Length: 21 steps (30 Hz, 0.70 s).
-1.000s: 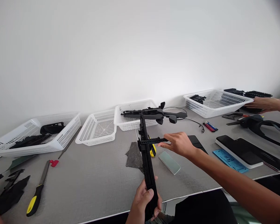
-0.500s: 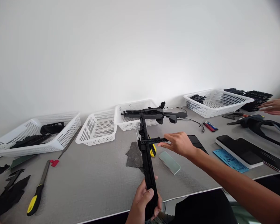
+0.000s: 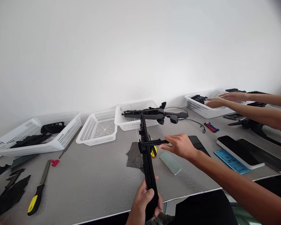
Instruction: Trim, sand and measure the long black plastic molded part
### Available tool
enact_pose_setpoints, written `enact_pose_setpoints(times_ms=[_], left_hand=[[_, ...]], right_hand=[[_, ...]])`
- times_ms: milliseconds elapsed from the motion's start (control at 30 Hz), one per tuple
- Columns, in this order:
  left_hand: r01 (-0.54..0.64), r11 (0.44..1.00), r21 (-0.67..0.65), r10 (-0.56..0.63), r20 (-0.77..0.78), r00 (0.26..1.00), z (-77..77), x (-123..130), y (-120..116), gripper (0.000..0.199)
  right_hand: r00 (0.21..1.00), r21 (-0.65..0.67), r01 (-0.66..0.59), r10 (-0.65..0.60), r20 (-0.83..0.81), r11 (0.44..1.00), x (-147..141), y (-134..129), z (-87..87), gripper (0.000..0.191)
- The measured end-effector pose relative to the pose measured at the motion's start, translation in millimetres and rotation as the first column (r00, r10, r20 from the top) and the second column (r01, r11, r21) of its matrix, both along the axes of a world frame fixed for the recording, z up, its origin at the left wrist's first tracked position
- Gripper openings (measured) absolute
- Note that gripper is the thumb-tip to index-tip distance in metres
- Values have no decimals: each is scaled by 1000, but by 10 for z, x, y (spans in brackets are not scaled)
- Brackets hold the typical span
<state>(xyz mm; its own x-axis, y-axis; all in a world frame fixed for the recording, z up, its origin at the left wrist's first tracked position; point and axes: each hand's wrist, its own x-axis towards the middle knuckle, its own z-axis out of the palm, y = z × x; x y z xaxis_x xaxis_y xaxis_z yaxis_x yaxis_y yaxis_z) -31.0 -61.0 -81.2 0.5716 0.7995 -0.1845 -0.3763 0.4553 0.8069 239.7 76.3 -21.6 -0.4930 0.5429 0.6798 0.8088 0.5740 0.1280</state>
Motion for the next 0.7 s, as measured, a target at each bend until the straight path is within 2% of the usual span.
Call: enact_pose_setpoints(times_ms=[233, 700], left_hand=[[-9, 1000, 15, 9, -22, 1000, -3, 1, -19, 67], [3, 1000, 25, -2, -20, 1000, -5, -18, -15, 65]], right_hand=[[1000, -21, -10, 10, -23, 1000, -31, -145, -56, 66], [1000, -31, 3, -4, -24, 1000, -31, -148, -53, 64]])
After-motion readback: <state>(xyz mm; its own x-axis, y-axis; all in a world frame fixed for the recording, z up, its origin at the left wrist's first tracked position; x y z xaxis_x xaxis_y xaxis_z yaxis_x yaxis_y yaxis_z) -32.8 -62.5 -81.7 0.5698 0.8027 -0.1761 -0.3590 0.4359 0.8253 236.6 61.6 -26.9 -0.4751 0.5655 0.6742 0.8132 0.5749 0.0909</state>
